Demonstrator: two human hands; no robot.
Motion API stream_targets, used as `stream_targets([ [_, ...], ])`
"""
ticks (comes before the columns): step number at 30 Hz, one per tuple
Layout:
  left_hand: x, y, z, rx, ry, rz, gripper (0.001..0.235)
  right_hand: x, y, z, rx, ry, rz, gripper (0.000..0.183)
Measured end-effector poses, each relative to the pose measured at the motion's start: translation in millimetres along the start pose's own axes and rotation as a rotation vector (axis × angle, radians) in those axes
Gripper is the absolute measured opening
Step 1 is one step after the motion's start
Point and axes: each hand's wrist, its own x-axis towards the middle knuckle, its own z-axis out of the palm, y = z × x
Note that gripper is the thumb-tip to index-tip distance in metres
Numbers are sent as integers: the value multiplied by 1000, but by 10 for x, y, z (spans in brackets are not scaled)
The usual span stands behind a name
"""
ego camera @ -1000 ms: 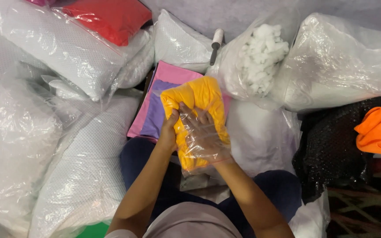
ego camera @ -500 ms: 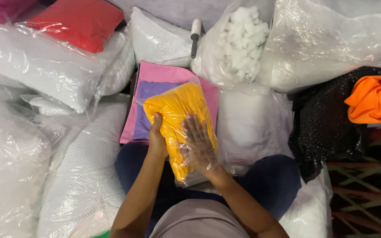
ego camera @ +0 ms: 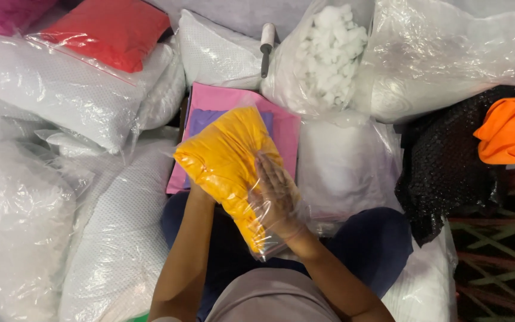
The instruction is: Using a lint roller to clean small pillows and fabric samples before placing them into clear plastic bags for packing.
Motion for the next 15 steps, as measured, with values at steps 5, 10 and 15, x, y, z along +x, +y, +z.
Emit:
stream_targets([
  [5, 68, 29, 47, -4, -21, 10, 118, 129, -106, -95, -290, -362, 184, 84],
  [10, 127, -59, 57, -11, -34, -7, 117, 301, -150, -149, -509, -536, 262, 104],
  [15, 245, -141, -36, -15, -42, -11, 116, 582, -191, -285, -292, -748, 401, 108],
])
